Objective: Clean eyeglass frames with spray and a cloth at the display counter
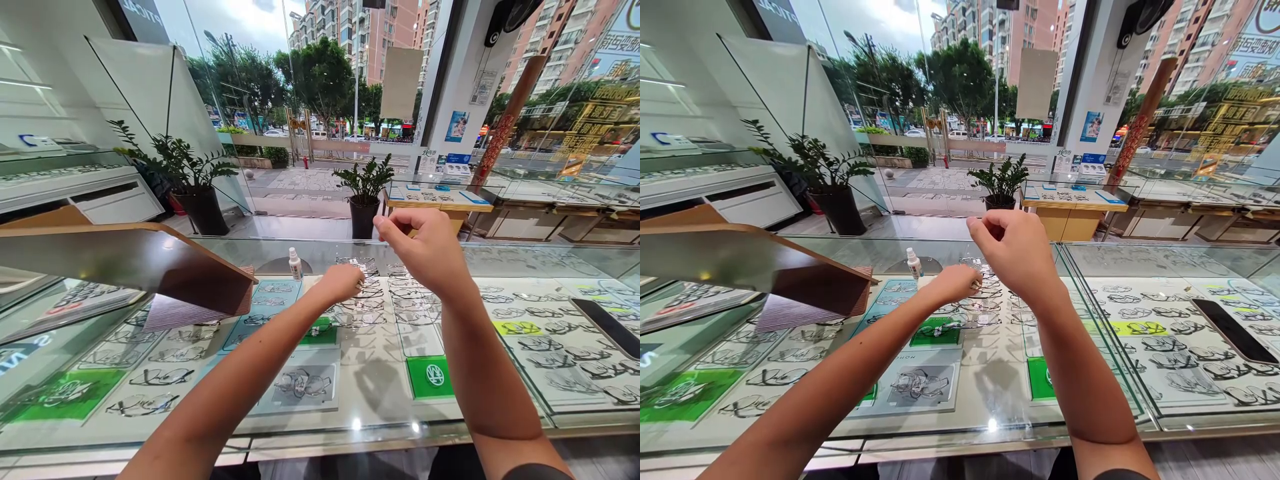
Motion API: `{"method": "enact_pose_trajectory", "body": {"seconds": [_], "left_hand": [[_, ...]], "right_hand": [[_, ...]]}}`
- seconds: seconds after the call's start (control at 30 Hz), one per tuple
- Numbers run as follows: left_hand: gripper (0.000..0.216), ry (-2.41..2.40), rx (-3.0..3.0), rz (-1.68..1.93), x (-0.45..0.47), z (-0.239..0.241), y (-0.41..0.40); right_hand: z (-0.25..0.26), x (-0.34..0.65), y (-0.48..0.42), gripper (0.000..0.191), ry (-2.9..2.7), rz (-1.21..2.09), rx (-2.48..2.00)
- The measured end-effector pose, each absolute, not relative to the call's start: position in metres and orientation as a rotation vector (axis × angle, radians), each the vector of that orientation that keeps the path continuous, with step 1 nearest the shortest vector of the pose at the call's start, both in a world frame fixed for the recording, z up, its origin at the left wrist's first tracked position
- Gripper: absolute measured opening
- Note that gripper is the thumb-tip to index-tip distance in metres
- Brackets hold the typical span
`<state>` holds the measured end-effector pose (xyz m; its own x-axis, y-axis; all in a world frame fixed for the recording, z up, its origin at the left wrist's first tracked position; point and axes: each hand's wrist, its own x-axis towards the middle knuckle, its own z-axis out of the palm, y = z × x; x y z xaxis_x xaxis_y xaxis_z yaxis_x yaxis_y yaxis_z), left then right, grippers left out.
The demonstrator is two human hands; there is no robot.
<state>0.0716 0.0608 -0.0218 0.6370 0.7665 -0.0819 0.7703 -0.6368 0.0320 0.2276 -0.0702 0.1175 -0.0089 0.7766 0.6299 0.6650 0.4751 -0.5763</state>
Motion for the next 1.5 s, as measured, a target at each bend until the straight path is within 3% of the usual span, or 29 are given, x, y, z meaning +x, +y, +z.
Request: {"method": "enact_pose_trajectory", "body": {"seconds": [0.23,0.4,0.63,0.8,0.97,1.5], "left_hand": [[0.018,1.283,2.777,-0.063,0.072,-0.023,0.061],[0.016,1.214,2.749,0.083,0.061,0.000,0.058],[0.026,0.981,2.263,0.922,0.039,0.047,0.051],[0.036,0.818,1.745,1.182,0.030,0.071,0.034],[0.040,0.716,1.561,1.230,0.029,0.086,0.016],[0.042,0.615,1.598,1.236,0.030,0.089,0.007]], "right_hand": [[0.117,0.228,-0.070,0.042,-1.733,0.123,-1.245],[0.118,0.230,-0.071,0.044,-1.724,0.132,-1.264],[0.118,0.233,-0.068,0.043,-1.727,0.156,-1.284],[0.116,0.231,-0.062,0.031,-1.771,0.201,-1.334],[0.112,0.228,-0.055,0.020,-1.782,0.240,-1.260],[0.106,0.225,-0.050,0.017,-1.760,0.372,-1.065]]}}
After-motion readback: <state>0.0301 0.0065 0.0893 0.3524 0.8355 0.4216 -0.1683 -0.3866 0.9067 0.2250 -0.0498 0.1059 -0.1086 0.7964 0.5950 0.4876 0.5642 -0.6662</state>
